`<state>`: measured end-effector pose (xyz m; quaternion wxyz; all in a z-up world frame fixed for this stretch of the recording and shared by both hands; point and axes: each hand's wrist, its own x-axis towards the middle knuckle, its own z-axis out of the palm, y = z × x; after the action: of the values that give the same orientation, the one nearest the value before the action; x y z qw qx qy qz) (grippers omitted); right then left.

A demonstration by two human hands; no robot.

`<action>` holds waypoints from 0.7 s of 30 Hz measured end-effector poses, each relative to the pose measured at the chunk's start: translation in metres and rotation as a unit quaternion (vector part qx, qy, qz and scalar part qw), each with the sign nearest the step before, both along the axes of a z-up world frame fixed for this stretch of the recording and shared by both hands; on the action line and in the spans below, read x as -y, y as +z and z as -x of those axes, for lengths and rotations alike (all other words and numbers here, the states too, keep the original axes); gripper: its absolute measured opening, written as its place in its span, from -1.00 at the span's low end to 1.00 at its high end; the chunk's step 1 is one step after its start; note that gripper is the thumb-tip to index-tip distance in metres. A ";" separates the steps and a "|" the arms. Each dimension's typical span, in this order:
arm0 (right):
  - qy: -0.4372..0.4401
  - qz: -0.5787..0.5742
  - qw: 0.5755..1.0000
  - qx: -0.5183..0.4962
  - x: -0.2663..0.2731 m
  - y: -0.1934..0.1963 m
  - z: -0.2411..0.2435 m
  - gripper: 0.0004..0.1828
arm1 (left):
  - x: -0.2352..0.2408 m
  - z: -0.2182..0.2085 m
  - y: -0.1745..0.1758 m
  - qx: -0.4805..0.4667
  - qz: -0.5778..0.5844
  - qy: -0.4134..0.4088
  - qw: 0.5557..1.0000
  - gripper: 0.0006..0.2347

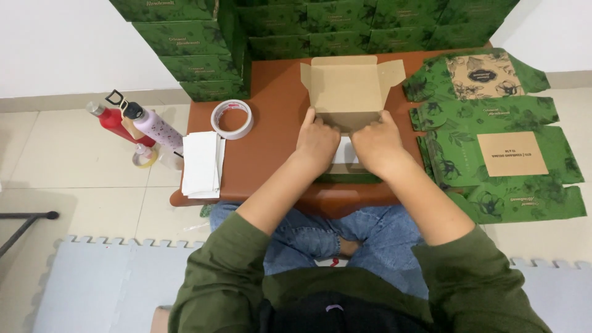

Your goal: The person assembles flat cardboard boxes by folding the sides and flaps into shape. They place a white paper insert inside each box, close the lid, and stack the finished boxes on the table. The process is repeated for multiple boxes.

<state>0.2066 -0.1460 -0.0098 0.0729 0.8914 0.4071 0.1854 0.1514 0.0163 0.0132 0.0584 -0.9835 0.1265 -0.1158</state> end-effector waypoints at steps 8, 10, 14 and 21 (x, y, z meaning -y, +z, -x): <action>-0.116 -0.283 0.949 0.071 0.020 0.081 -0.055 -0.73 | -0.021 -0.010 0.037 0.231 0.087 -0.051 0.968 -0.94; -0.166 -0.310 0.936 0.020 0.026 0.088 -0.058 -0.52 | -0.022 -0.003 0.055 0.264 0.125 -0.045 0.955 -0.92; -0.045 -0.491 0.849 -0.189 0.034 0.116 -0.008 -0.49 | -0.031 0.007 0.075 0.256 0.146 0.069 0.953 -0.73; -0.080 -0.375 0.906 -0.181 0.058 0.106 0.055 -0.61 | -0.037 0.036 0.049 0.161 0.193 0.137 0.958 -0.76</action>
<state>0.1517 -0.2037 0.0961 -0.3272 0.9008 0.2406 0.1539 0.1156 0.0531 0.0626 -0.0972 -0.9523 -0.0452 -0.2857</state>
